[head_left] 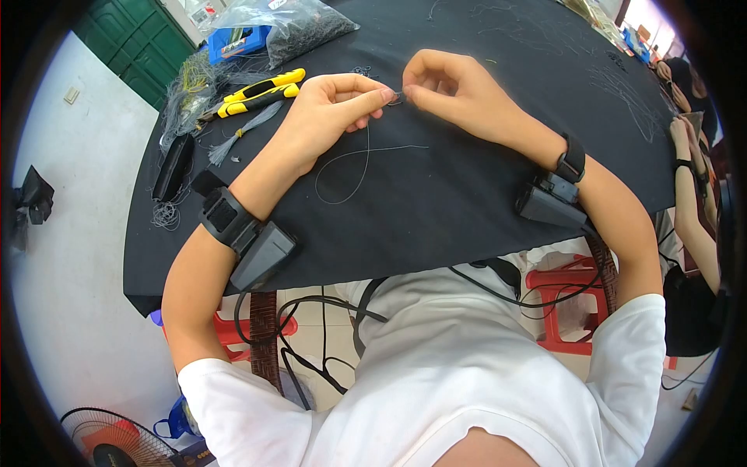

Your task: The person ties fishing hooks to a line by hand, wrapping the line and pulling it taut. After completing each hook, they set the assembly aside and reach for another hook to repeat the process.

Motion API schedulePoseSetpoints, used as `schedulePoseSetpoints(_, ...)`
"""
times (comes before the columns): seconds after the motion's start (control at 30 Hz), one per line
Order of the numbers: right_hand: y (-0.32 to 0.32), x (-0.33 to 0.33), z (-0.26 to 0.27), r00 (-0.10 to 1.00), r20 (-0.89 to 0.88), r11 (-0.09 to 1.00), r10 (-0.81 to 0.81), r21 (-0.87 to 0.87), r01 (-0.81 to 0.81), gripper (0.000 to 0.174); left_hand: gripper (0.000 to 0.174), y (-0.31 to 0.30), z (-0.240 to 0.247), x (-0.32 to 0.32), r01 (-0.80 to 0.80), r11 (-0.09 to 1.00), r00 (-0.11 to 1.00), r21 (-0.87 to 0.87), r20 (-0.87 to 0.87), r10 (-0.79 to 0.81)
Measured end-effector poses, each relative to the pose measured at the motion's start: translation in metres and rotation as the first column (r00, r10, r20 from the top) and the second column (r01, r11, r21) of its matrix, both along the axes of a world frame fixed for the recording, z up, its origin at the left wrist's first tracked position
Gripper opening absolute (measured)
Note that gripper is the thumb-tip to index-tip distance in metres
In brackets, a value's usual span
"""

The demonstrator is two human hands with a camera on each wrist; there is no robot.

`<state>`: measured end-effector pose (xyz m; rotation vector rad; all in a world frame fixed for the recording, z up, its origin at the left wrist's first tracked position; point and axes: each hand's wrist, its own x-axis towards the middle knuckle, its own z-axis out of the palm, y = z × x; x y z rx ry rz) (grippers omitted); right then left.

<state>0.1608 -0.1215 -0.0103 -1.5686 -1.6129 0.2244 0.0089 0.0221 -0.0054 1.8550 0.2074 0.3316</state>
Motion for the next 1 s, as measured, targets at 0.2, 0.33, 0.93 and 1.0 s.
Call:
schedulePoseSetpoints(0.2, 0.0038, 0.0024, -0.0043, 0.970, -0.197, 0.990, 0.144, 0.021, -0.142, 0.014, 0.021, 0.0011, -0.0018, 0.0002, 0.009, 1.000, 1.000, -0.009, -0.011, -0.009)
schedulePoseSetpoints(0.33, 0.0037, 0.0025, -0.0044, 0.952, -0.263, 0.987, 0.158, 0.031, -0.155, 0.015, 0.021, 0.0007, -0.0011, -0.0005, 0.014, 1.000, 1.000, -0.024, -0.021, -0.015)
schedulePoseSetpoints(0.93, 0.0053, 0.0058, -0.0082, 0.981, -0.101, 0.986, 0.166, 0.017, -0.165, 0.018, 0.016, -0.0032, -0.0009, -0.0004, 0.024, 0.985, 0.998, -0.170, -0.051, -0.034)
schedulePoseSetpoints(1.0, 0.0047, 0.0046, -0.0075, 0.983, -0.094, 0.987, 0.159, 0.014, -0.158, 0.017, 0.016, -0.0002, -0.0036, 0.0007, 0.044, 0.982, 0.997, -0.183, -0.048, -0.053)
